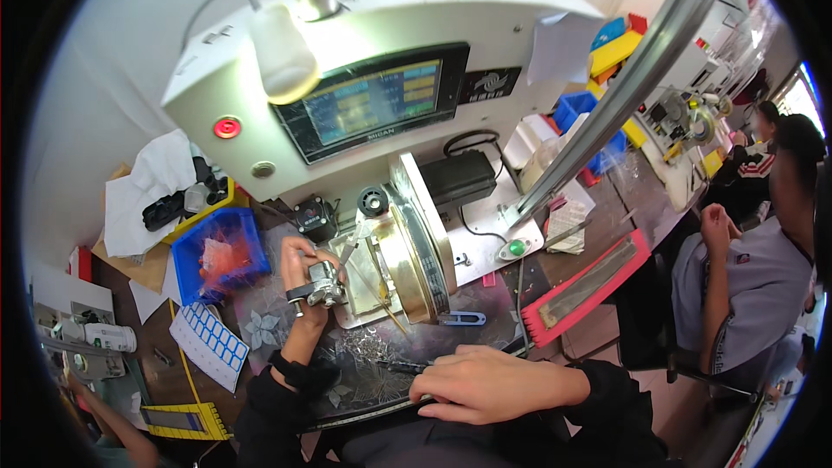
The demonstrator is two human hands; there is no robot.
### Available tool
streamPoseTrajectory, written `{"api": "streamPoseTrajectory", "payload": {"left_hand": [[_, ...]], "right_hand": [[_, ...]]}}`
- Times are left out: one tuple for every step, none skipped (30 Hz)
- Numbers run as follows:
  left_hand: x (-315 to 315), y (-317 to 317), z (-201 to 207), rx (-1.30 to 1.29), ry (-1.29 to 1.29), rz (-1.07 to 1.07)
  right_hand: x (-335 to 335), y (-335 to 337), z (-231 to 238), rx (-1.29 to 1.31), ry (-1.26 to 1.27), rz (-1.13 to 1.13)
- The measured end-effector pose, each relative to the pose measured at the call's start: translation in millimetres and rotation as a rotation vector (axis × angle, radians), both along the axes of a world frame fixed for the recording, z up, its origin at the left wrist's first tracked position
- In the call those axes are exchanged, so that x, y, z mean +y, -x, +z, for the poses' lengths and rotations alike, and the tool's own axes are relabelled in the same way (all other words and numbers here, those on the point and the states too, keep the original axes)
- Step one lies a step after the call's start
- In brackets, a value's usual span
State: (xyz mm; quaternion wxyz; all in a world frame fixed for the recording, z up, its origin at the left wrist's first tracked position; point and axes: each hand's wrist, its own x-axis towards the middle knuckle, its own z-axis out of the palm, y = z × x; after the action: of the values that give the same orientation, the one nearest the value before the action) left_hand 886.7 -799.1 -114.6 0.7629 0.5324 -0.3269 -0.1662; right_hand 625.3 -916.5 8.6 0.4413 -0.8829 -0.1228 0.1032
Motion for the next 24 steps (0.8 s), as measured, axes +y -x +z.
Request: {"api": "streamPoseTrajectory", "payload": {"left_hand": [[-2, -1, 0, 0.003, -0.028, 0.006], [-4, -2, 1, 0.004, -0.057, 0.011], [-3, -1, 1, 0.035, -0.055, 0.012], [-4, 0, 0, 0.063, -0.050, 0.006], [-5, -2, -7, 0.077, -0.037, -0.022], [-5, -5, -12, 0.090, -0.025, -0.052], [-2, -5, -13, 0.047, -0.048, -0.057], [-2, -7, -13, 0.005, -0.071, -0.060], [-2, -5, -9, 0.000, -0.069, -0.068], [-1, -6, -6, -0.014, -0.060, -0.073], [-3, -5, -4, -0.007, -0.055, -0.077], [-3, -5, -2, 0.002, -0.050, -0.080], [-6, -4, -1, 0.003, -0.054, -0.088], [-5, -7, -3, -0.004, -0.036, -0.090], [-4, -10, -7, -0.032, -0.065, -0.079], [-4, -13, -9, -0.061, -0.091, -0.066], [-3, -14, -10, -0.064, -0.096, -0.094], [-1, -14, -11, -0.071, -0.077, -0.100], [4, -15, -12, -0.040, -0.073, -0.126], [5, -13, -9, -0.007, -0.067, -0.165], [8, -11, -5, -0.017, -0.053, -0.175], [10, -7, 3, -0.028, -0.074, -0.183], [15, -5, 8, -0.039, -0.099, -0.180], [15, -2, 12, -0.047, -0.088, -0.201]], "right_hand": [[0, 4, 2, -0.015, 0.037, -0.038], [2, 9, 5, -0.033, 0.073, -0.077], [5, 14, 9, -0.070, 0.096, -0.128], [6, 19, 13, -0.095, 0.120, -0.139], [6, 22, 16, -0.085, 0.121, -0.170], [6, 25, 17, -0.075, 0.121, -0.201], [11, 30, 14, -0.154, 0.073, -0.262], [9, 31, 14, -0.181, 0.084, -0.265], [10, 35, 15, -0.153, 0.064, -0.308], [12, 38, 15, -0.123, 0.042, -0.350], [12, 40, 17, -0.145, 0.045, -0.387], [11, 42, 20, -0.156, 0.057, -0.389], [7, 46, 25, -0.184, 0.093, -0.426], [2, 48, 30, -0.215, 0.124, -0.452], [-3, 50, 40, -0.276, 0.176, -0.519], [-12, 52, 51, -0.379, 0.202, -0.582], [-26, 54, 59, -0.470, 0.224, -0.650], [-36, 57, 74, -0.529, 0.203, -0.782], [-52, 56, 80, -0.676, 0.188, -0.890], [-69, 59, 90, -0.796, 0.207, -1.003], [-86, 60, 103, -0.916, 0.224, -1.113], [-101, 63, 121, -0.961, 0.220, -1.212], [-117, 62, 136, -1.003, 0.205, -1.303], [-133, 66, 151, -1.090, 0.240, -1.326]]}}
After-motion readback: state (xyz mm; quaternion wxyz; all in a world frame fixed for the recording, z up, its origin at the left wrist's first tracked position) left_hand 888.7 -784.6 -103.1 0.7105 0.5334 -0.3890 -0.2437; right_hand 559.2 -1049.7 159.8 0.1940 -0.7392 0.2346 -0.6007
